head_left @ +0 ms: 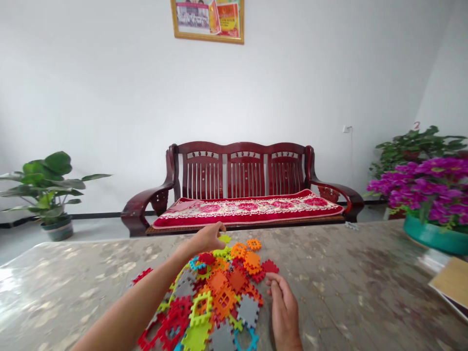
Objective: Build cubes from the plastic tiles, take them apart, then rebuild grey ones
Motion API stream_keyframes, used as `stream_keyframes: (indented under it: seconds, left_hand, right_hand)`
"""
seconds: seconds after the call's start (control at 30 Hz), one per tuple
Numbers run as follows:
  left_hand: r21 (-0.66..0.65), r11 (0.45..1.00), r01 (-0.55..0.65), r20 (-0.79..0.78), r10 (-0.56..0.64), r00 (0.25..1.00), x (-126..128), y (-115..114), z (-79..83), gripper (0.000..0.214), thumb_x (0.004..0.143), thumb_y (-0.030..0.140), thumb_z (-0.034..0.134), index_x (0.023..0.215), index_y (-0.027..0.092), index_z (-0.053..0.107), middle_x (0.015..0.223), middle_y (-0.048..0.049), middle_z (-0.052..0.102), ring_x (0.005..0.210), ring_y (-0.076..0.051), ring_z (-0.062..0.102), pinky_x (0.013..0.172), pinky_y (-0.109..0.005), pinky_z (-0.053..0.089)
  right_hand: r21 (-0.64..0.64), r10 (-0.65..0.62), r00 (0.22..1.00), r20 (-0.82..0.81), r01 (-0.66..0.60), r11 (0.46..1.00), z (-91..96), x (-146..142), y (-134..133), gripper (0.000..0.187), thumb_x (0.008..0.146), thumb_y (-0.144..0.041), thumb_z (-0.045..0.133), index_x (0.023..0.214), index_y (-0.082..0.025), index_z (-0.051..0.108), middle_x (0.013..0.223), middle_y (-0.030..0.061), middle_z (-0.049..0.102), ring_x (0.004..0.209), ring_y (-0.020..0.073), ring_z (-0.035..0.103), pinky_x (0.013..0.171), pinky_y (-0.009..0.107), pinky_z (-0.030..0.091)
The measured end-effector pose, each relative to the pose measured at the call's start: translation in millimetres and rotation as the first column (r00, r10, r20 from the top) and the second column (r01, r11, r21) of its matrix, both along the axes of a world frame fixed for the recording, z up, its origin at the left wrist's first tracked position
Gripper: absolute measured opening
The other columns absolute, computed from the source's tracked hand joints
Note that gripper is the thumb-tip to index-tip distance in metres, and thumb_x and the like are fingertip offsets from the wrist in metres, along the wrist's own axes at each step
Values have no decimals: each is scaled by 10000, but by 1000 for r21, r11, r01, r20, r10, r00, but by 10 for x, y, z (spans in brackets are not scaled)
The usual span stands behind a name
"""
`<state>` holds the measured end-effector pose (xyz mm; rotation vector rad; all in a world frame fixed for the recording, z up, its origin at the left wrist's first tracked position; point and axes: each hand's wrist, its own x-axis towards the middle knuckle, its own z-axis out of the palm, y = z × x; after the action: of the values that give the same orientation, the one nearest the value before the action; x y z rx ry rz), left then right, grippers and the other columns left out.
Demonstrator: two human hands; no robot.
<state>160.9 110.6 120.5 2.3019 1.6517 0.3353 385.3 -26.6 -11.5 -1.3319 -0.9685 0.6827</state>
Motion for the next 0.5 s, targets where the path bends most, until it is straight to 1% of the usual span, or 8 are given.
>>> stream_keyframes:
  seconds: [0.07, 0.13, 0.17, 0.23, 0.3, 0.4, 0.43, 0.5]
  left_hand:
    - [-11, 1000, 8, 36, -8, 999, -293, -217, 9, 557, 679, 338, 640, 1212, 207, 547, 1084, -56, 664, 888, -199, 646, 752, -277, 501]
    - [-1, 1000, -5, 105, 5, 994, -606, -409, -37, 645, 684, 448, 645, 1268, 199, 529, 1192, -91, 640, 966, -231, 642, 822, -311, 511]
    - [4, 1000, -10, 135, 10, 991, -767, -495, -81, 683, 699, 490, 635, 1307, 204, 509, 1274, -98, 609, 1043, -245, 625, 885, -323, 502]
    - [33, 996, -86, 165, 80, 983, -1083, -652, -207, 699, 732, 550, 598, 1343, 226, 494, 1347, -92, 575, 1165, -257, 575, 1006, -348, 448]
    - [42, 981, -188, 161, 179, 970, -1367, -794, -374, 669, 769, 589, 551, 1337, 238, 512, 1349, -93, 582, 1211, -256, 551, 1067, -359, 402]
    - [54, 945, -324, 120, 316, 941, -1668, -972, -649, 644, 792, 607, 535, 1335, 260, 529, 1357, -100, 584, 1258, -284, 522, 1087, -408, 385]
    - [55, 926, -374, 98, 368, 925, -1725, -1019, -730, 653, 790, 622, 538, 1345, 278, 526, 1374, -101, 571, 1268, -309, 515, 1080, -450, 390]
    - [44, 896, -441, 58, 439, 897, -1770, -1092, -855, 674, 789, 645, 537, 1365, 297, 522, 1410, -114, 538, 1272, -353, 514, 1060, -517, 395]
  right_hand:
    - [49, -40, 996, 75, 36, 998, 17, 26, 18, 438, 820, -550, 468, 972, -204, 690, 990, 76, 723, 959, 263, 644, 876, 369, 498]
    - [96, -63, 974, 216, 43, 994, 15, 69, 38, 412, 814, -495, 486, 1040, -208, 676, 1100, 84, 702, 1072, 276, 608, 971, 405, 450]
    - [107, -70, 950, 305, 38, 994, 9, 96, 51, 418, 807, -465, 494, 1094, -210, 661, 1155, 88, 684, 1121, 282, 584, 1011, 425, 420]
    - [99, -71, 874, 480, 27, 995, -5, 159, 93, 495, 788, -423, 504, 1225, -214, 607, 1272, 96, 629, 1213, 295, 529, 1072, 465, 360]
    - [54, -55, 789, 612, 27, 998, -12, 232, 179, 596, 769, -434, 512, 1323, -217, 545, 1378, 106, 554, 1296, 316, 464, 1102, 501, 319]
    - [-68, 19, 695, 719, 43, 997, 14, 343, 396, 675, 750, -503, 545, 1366, -228, 524, 1433, 117, 503, 1356, 354, 399, 1106, 536, 301]
    - [-113, 56, 680, 731, 40, 993, 32, 373, 480, 686, 751, -521, 549, 1369, -225, 526, 1428, 123, 509, 1355, 363, 401, 1105, 541, 297]
    - [-202, 155, 687, 710, -12, 979, 74, 406, 633, 707, 767, -554, 536, 1384, -209, 519, 1405, 132, 537, 1328, 358, 444, 1093, 530, 312]
